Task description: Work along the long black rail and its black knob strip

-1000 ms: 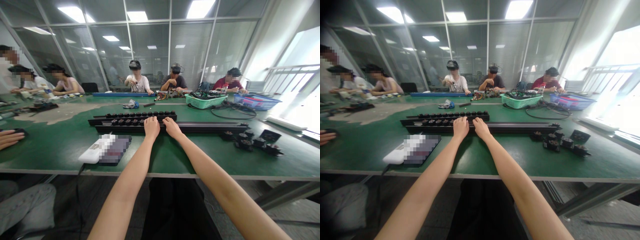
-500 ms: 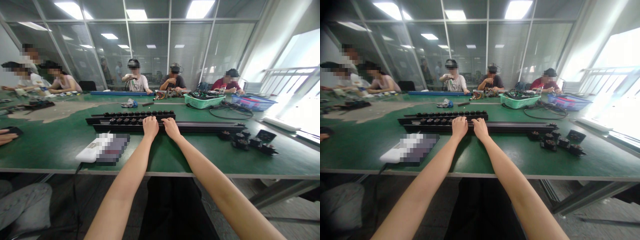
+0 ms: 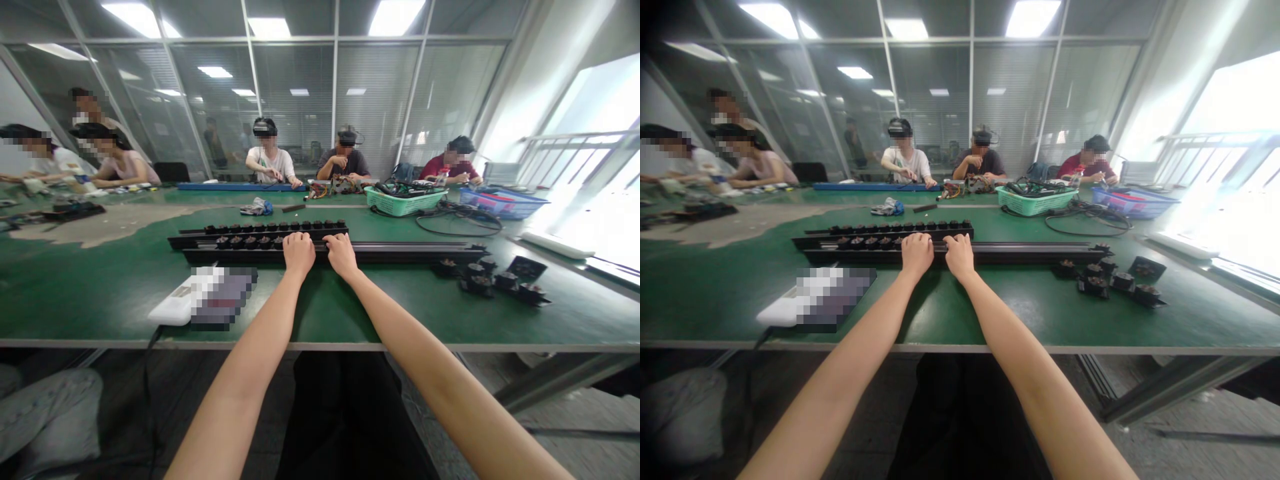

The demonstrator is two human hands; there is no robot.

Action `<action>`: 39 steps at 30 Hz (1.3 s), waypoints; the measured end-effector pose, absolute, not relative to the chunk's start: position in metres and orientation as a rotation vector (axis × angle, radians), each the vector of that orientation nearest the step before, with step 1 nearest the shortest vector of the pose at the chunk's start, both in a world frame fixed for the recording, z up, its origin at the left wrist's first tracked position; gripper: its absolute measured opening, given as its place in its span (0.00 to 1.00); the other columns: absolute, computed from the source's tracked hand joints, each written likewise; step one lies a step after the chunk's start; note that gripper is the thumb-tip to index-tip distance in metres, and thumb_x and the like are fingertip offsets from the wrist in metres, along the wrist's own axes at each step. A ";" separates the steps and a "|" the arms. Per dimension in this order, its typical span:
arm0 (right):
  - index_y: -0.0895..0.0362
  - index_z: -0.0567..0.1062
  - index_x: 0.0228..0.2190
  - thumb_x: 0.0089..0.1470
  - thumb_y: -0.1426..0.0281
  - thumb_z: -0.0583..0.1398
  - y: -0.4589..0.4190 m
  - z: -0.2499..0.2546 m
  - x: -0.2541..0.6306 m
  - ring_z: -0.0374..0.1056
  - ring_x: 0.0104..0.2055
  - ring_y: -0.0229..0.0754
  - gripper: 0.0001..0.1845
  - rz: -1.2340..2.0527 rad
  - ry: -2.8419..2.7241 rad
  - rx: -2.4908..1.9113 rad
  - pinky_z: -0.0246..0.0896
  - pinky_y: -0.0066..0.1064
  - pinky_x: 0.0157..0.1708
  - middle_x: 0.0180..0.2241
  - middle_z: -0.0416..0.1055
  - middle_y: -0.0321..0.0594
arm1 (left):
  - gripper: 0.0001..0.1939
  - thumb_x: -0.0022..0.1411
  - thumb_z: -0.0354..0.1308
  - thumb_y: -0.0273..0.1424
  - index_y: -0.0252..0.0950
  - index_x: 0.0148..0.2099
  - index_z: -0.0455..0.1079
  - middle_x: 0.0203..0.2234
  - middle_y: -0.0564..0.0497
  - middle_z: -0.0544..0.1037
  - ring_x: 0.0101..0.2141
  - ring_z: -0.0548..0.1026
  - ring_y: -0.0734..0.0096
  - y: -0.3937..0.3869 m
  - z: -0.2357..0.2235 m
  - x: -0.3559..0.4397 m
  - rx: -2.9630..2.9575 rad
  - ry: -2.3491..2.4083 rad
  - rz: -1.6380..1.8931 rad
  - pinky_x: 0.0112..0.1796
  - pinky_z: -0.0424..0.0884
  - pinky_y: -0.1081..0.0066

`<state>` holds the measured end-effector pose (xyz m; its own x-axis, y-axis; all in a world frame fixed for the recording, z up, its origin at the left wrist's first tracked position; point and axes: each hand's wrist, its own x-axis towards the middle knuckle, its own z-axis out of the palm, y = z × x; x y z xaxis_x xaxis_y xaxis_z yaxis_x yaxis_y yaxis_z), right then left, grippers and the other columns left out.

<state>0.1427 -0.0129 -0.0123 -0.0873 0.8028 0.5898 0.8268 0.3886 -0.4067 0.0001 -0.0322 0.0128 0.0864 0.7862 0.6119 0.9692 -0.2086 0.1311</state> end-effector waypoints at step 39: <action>0.55 0.84 0.48 0.61 0.79 0.51 -0.016 -0.008 0.149 0.69 0.54 0.50 0.24 -0.084 -1.829 -1.464 0.40 0.55 0.74 0.43 0.75 0.49 | 0.18 0.74 0.43 0.29 0.32 0.50 0.75 0.50 0.33 0.79 0.55 0.73 0.48 -0.030 0.010 -0.002 -2.060 -1.724 -0.880 0.58 0.62 0.53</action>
